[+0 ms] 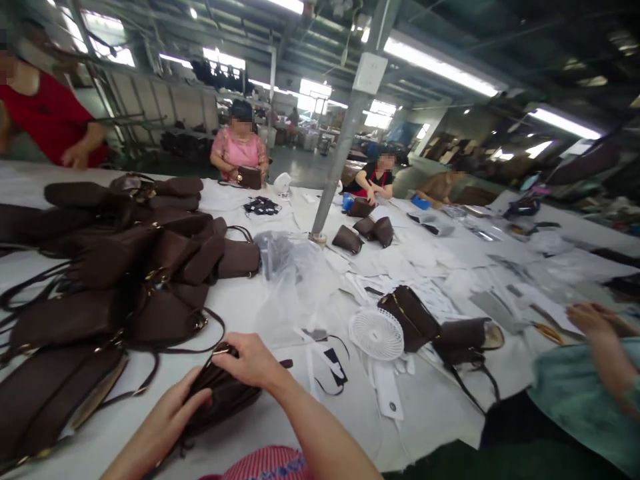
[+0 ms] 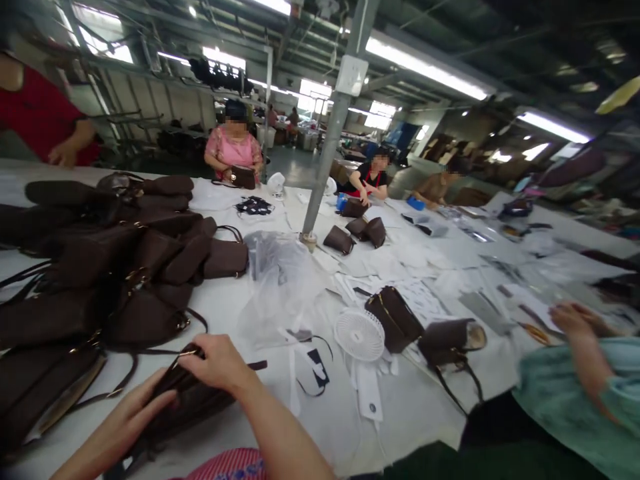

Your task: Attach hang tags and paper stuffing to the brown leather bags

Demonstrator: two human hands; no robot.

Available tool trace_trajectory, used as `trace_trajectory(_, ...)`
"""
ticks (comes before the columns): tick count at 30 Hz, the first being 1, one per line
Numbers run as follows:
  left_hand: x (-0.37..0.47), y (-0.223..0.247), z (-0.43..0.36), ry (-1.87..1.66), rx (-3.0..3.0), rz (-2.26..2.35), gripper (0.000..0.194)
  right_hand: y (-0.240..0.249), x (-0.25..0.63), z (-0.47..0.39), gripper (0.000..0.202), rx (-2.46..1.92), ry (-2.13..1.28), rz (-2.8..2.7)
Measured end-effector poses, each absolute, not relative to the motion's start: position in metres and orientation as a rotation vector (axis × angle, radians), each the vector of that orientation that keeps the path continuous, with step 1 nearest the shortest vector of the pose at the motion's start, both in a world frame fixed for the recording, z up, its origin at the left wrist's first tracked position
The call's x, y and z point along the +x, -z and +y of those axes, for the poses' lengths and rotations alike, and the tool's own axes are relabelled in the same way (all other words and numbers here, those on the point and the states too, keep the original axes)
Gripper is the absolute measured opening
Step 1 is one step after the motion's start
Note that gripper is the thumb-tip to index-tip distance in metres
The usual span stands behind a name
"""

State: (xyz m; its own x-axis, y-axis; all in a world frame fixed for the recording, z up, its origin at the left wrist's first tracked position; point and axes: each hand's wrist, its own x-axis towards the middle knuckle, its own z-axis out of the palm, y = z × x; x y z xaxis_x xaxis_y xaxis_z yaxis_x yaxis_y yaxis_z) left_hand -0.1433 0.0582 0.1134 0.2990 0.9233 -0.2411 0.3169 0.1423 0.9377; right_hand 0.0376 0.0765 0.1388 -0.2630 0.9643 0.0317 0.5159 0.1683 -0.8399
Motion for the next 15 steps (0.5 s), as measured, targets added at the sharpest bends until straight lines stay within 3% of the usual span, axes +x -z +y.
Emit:
trace_trajectory(3,-0.135,-0.104,0.047,-0.601,1.317,1.267,0.040,-0.123,0.062,0.071,0.018,-1.398,-1.108,-1.777)
trace_trajectory(8,-0.121,-0.097,0.042,-0.658,1.012,1.279,0.042,-0.071,0.155,0.047,0.024,-2.110,-1.076,-1.459)
trace_trajectory(15,-0.107,-0.098,0.042,-0.702,0.779,1.261,0.041,0.008,0.199,0.009,0.006,-2.536,-0.942,-1.300)
